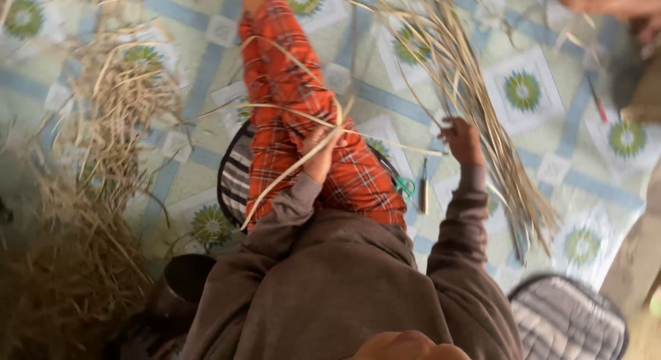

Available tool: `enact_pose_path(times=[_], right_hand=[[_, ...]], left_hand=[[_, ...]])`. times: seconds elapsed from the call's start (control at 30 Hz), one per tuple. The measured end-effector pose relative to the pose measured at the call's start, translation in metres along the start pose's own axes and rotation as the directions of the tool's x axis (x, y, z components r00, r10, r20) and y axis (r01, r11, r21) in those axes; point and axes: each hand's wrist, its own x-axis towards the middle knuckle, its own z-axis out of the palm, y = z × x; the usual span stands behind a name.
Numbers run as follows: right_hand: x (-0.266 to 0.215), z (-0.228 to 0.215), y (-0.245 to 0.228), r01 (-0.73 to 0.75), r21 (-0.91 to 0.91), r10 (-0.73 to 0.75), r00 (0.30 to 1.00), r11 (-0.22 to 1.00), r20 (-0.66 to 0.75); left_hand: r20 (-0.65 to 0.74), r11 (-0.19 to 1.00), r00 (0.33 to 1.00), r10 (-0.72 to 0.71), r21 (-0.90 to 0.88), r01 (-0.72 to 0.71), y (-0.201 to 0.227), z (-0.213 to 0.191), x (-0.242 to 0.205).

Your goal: The person is weaving thin strips of material together to create a woven structure while sitting on a floor mat.

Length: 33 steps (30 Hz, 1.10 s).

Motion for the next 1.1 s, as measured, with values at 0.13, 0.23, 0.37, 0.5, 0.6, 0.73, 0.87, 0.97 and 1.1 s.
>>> enact_pose_path(times=[0.13,0.23,0.37,0.5,0.6,0.73,0.87,0.97,1.1], right_hand=[[-0.003,-0.009,-0.065,0.102,-0.013,-0.101,0.994,0.995,0.037],[-0.015,-0.024,-0.136,0.135,0.066,-0.127,0.986,0.989,-0.112],[-0.029,-0.021,-0.233,0.456,-0.280,-0.515,0.835,0.845,-0.195],[-0.043,0.023,-0.260,0.543,-0.041,-0.545,0.836,0.839,-0.064],[-0.049,0.059,-0.250,0.515,0.100,-0.513,0.857,0.851,-0.052],[-0.060,0.081,-0.252,0.454,0.209,-0.458,0.888,0.866,-0.030],[-0.061,0.086,-0.248,0.437,0.163,-0.443,0.897,0.885,0.003],[-0.059,0.095,-0.244,0.405,0.158,-0.405,0.914,0.901,-0.036],[-0.059,0.103,-0.243,0.277,0.148,-0.276,0.961,0.950,-0.023]], left_hand=[[0.019,0.993,1.000,0.024,-0.115,-0.022,-0.027,0.001,0.005],[0.042,0.977,0.997,0.060,-0.208,-0.050,-0.050,0.003,0.013],[0.059,0.970,0.997,0.052,-0.238,-0.037,-0.053,0.004,0.019],[0.074,0.978,0.997,0.016,-0.211,0.000,-0.044,-0.002,0.005],[0.086,0.983,0.996,0.032,-0.186,-0.015,-0.035,-0.004,-0.002],[0.090,0.983,0.992,0.093,-0.165,-0.077,-0.027,0.000,0.001],[0.170,0.988,0.980,0.102,-0.135,-0.080,-0.007,0.000,0.000],[0.143,0.985,0.982,0.121,-0.141,-0.101,0.002,0.000,-0.001],[0.245,0.994,0.963,0.113,-0.027,-0.110,0.022,-0.003,-0.004]])
